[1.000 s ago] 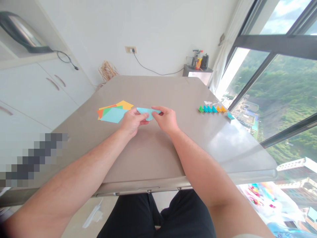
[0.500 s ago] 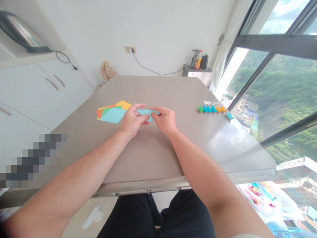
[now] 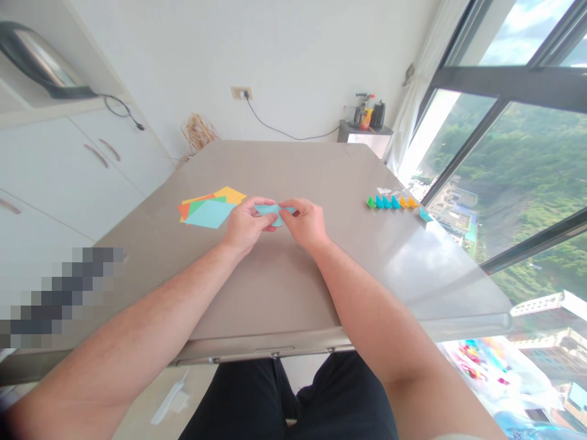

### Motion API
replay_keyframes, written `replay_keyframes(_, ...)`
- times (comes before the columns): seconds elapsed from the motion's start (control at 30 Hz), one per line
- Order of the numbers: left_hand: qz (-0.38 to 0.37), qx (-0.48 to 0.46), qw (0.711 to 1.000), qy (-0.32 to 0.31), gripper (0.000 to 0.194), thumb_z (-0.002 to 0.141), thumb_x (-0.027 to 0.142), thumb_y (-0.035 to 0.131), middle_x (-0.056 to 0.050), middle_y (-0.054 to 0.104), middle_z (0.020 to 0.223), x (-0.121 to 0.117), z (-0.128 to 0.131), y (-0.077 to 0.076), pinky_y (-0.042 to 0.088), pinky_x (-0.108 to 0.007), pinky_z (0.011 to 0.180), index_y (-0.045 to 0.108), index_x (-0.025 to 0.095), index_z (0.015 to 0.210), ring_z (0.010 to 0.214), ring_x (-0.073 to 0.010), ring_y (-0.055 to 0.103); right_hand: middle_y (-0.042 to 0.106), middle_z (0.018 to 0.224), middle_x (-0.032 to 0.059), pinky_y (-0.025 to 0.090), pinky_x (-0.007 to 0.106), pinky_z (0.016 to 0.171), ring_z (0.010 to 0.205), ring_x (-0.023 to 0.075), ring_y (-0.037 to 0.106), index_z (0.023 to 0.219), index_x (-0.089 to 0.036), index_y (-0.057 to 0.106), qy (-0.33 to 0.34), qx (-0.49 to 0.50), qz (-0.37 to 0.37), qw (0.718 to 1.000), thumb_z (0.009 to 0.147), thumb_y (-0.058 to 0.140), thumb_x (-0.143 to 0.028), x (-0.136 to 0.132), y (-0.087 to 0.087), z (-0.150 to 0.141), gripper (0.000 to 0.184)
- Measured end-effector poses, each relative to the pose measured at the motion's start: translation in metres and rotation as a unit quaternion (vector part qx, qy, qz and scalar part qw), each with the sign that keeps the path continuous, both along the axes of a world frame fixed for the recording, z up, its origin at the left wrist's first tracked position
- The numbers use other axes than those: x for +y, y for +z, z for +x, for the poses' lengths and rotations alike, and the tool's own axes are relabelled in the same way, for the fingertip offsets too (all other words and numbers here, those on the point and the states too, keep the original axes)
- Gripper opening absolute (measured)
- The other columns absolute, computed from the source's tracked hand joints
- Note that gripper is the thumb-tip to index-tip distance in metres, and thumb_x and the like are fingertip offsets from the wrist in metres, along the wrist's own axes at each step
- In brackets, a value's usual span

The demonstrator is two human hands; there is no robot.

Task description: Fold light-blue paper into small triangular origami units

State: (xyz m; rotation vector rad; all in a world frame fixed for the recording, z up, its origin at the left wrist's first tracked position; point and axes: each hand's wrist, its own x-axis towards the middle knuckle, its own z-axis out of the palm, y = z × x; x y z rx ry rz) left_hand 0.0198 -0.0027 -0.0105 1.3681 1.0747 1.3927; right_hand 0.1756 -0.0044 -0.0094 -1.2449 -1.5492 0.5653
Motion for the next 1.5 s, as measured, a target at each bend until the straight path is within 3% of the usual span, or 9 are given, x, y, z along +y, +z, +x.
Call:
replay_keyframes(0.2,0.014,0.015,1.0,0.005,0.029,0.068,0.022,0.078,0.0,0.071,0.079,0.002,-0.001,-0.002,0.058,-0.025,0.054,0.07,0.02,0.096,0.064,-0.0136,0.068,0.07,0.079,0.0005,0.049,0.031,0.072,0.071,0.0152,0.06,0.098,-0.023,0.08,0.008,0.005,-0.012,1.0,0.078,0.067,-0.032,-0.001,0.001,0.001,0.025)
replay_keyframes(0.47,0.001,0.015,1.0,-0.01,0.025,0.071,0.021,0.073,0.002,0.066,0.071,0.001,-0.001,-0.001,0.06,-0.029,0.055,0.067,0.02,0.095,0.063,-0.0155,0.068,0.061,0.068,-0.0044,0.044,0.027,0.057,0.058,0.0121,0.057,0.086,-0.021,0.068,0.041,0.033,-0.071,0.996,0.072,0.064,-0.025,0.002,0.004,0.004,0.014)
replay_keyframes(0.63,0.009,0.075,0.997,-0.015,0.017,0.072,0.019,0.071,0.004,0.062,0.064,0.004,-0.004,-0.006,0.058,-0.029,0.054,0.065,0.022,0.087,0.055,-0.0151,0.066,0.066,0.08,-0.0021,0.05,0.025,0.058,0.061,0.0118,0.064,0.082,-0.019,0.064,0.114,0.065,-0.138,0.982,0.069,0.07,-0.023,0.002,0.012,0.012,0.015)
replay_keyframes(0.8,0.009,0.073,0.997,-0.017,0.016,0.072,0.02,0.074,0.003,0.062,0.064,0.004,-0.004,-0.006,0.059,-0.03,0.058,0.066,0.023,0.085,0.058,-0.015,0.066,0.067,0.071,-0.0013,0.053,0.025,0.058,0.063,0.0135,0.066,0.084,-0.019,0.063,0.139,0.051,-0.175,0.973,0.071,0.072,-0.021,0.002,0.016,0.023,0.015)
replay_keyframes(1.07,-0.034,0.052,0.997,-0.05,0.02,0.069,0.024,0.077,-0.001,0.07,0.076,-0.002,-0.007,0.007,0.062,-0.033,0.06,0.07,0.019,0.087,0.068,-0.0179,0.069,0.061,0.052,-0.0056,0.042,0.021,0.049,0.049,0.0115,0.059,0.087,-0.02,0.066,0.13,0.023,-0.14,0.981,0.074,0.068,-0.021,0.0,0.017,0.02,0.013)
replay_keyframes(1.23,-0.017,0.047,0.996,-0.069,0.017,0.069,0.025,0.078,-0.004,0.073,0.081,-0.003,-0.007,0.008,0.061,-0.03,0.058,0.072,0.017,0.082,0.071,-0.0172,0.07,0.061,0.051,-0.0051,0.047,0.022,0.053,0.05,0.0113,0.06,0.089,-0.019,0.072,0.153,0.058,-0.147,0.976,0.075,0.072,-0.024,-0.002,0.019,0.021,0.015)
replay_keyframes(1.5,-0.001,0.087,0.994,-0.063,0.013,0.07,0.024,0.077,-0.003,0.073,0.08,0.002,-0.012,0.008,0.062,-0.03,0.06,0.075,0.019,0.082,0.072,-0.0173,0.07,0.071,0.061,0.0029,0.056,0.025,0.056,0.058,0.0156,0.069,0.085,-0.016,0.075,0.174,0.108,-0.195,0.959,0.074,0.077,-0.022,0.006,0.017,0.028,0.012)
